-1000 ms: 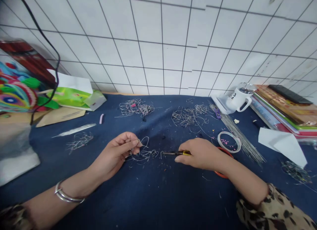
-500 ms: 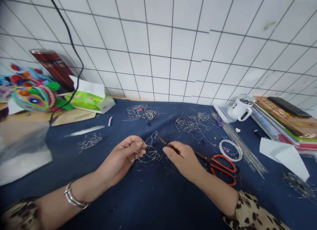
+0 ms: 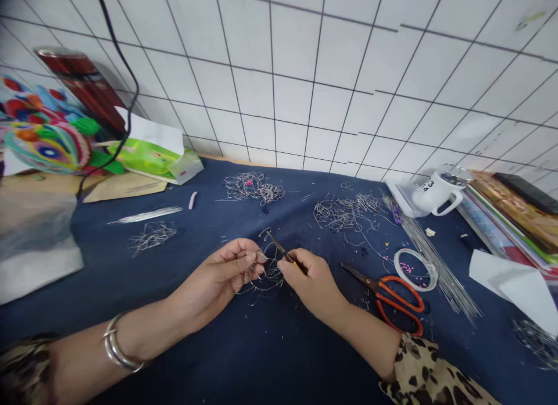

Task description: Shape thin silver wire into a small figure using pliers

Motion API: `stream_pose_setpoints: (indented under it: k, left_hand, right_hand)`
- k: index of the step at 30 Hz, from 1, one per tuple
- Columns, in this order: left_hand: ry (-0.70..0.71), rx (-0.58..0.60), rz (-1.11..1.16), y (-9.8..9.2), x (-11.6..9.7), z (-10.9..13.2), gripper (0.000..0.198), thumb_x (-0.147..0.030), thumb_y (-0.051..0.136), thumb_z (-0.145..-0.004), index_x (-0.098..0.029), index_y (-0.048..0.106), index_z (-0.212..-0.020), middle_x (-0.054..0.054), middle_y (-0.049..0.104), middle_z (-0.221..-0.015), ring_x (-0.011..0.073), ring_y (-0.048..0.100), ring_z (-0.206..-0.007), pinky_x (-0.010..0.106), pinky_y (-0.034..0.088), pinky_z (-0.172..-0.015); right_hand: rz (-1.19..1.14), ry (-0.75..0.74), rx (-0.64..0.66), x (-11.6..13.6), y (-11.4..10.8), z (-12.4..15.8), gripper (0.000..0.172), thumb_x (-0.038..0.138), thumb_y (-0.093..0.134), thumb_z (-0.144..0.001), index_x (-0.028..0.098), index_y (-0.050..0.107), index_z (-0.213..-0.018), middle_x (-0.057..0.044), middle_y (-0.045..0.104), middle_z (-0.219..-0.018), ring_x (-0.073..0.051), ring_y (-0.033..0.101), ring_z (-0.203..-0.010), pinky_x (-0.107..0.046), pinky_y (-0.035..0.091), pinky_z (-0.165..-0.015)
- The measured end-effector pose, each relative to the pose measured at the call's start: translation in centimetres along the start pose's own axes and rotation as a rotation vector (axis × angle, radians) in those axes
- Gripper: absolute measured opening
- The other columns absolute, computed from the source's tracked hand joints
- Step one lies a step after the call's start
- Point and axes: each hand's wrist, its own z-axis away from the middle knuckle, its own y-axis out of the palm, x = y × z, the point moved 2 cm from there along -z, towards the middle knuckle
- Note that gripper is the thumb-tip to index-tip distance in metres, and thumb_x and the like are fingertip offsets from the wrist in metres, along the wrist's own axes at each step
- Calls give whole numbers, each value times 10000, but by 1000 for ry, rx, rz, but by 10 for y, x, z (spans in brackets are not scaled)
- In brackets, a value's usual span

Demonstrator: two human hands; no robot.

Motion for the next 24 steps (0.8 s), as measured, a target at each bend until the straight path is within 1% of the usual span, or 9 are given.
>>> stream_pose_setpoints:
  k: [4,8,14,18,24]
  left_hand:
    - [-19,9,20,0,2,0,68,-183,562,-832,-156,560,-894,44,610,-895,118,572,-773,221,448,-706]
    - [-40,50,28,-1,2,0,75,-192,527,-854,-151,558,-908,59,608,-916,140,576,-808,253,444,-740]
    - [-51,60,-43,-2,1,-2,128,-240,510,-864,-162,560,-953,73,613,-927,185,571,-876,296,437,-756]
    - [-45,54,-88,-2,0,-3,134,-244,514,-861,-171,561,-963,65,607,-929,172,568,-856,283,438,-738]
    - [-23,61,-137,-3,-2,-2,118,-168,535,-832,-176,571,-944,47,591,-943,149,564,-826,258,447,-712]
  right_hand:
    - [10,17,7,-2,0,-1,177,334,483,-829,174,517,-759,49,400,-626,-80,366,-585,-204,315,-543]
    - [10,23,13,-5,-1,-1,165,320,475,-834,180,510,-755,48,402,-628,-82,367,-589,-204,315,-538]
    - [-20,11,2,-9,-6,1,150,313,474,-839,188,504,-761,55,388,-619,-76,354,-572,-204,303,-531]
    - [-26,8,-3,-11,-7,1,154,313,474,-841,189,499,-751,57,377,-613,-73,343,-563,-204,296,-529]
    - [-54,-13,-2,-12,-8,1,150,311,475,-842,191,498,-756,56,381,-621,-75,340,-573,-208,296,-537]
